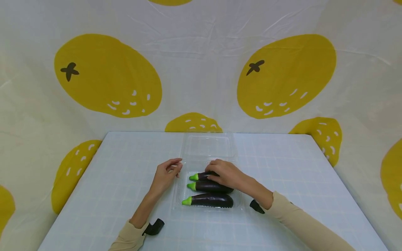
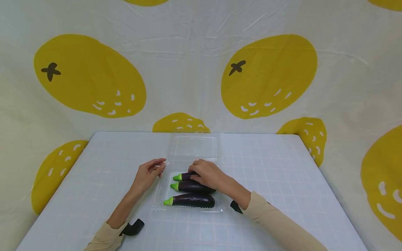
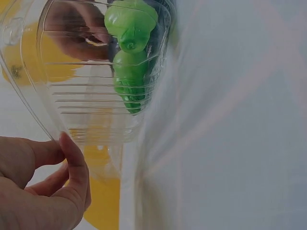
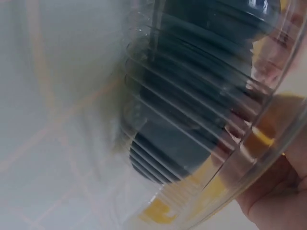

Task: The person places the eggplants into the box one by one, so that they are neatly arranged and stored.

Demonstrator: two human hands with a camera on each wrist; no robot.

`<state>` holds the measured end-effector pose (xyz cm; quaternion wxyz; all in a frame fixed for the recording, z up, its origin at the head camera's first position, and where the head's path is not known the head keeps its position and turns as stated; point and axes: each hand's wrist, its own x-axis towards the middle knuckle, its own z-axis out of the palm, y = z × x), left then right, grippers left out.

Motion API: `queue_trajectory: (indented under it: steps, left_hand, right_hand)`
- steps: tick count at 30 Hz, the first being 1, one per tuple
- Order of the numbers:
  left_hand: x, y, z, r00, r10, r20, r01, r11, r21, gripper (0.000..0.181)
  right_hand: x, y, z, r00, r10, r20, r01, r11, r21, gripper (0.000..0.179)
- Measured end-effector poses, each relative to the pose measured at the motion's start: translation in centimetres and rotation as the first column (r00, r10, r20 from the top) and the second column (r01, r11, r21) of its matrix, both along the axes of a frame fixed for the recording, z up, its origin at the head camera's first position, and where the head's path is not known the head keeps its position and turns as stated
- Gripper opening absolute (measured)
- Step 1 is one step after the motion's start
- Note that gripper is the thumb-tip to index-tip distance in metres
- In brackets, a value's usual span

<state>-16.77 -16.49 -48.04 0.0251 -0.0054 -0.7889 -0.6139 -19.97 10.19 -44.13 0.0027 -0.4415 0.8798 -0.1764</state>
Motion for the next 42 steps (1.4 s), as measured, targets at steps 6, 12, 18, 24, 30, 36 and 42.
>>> queue_trajectory:
  steps: [6,12,18,24,30,36,42]
  left_hand:
    - [0.9,0.6,2.2,1.000,-0.008,0.003,0.008,1.000,-0.005,0.032]
    - [0.3,0.4,0.5,0.998,0.019,0.057,-0.018,1.000,-0.007,0.034]
    - [-0.2,-0.1,0.1,1.000,0.021,0.021,-0.020,1.000,-0.023,0.034]
    - [-0.6,-0.5,0.5,0.999,0.033,0.001,-0.033,0.998,-0.049,0.032]
    - [-1.4,-0.7,0.7,0.998,0.053,-0.017,-0.054,0.996,-0.073,0.032]
    - [-2.2,-0.7,0.8,0.996,0.079,-0.033,-0.082,0.993,-0.090,0.032]
    - [-3.2,-0.4,0.9,0.994,0.100,-0.040,-0.104,0.990,-0.101,0.033]
  right_hand:
    - [0.1,1.2,0.0,1.000,-0.022,0.004,0.022,0.999,-0.045,0.019]
    - [0.2,2.6,-0.2,0.999,-0.044,-0.022,0.040,0.990,-0.137,0.016]
    - [0.2,4.1,-0.3,0.993,-0.110,-0.036,0.098,0.964,-0.246,0.017]
    - [-0.4,5.6,-0.7,0.980,-0.187,-0.066,0.155,0.932,-0.328,0.017]
    - [-0.9,6.7,-1.2,0.961,-0.276,-0.012,0.253,0.896,-0.365,0.018]
    - [-2.0,7.5,-1.8,0.952,-0.307,-0.008,0.274,0.861,-0.428,0.025]
    - [-3.2,8.0,-2.5,0.945,-0.326,0.014,0.292,0.825,-0.484,0.032]
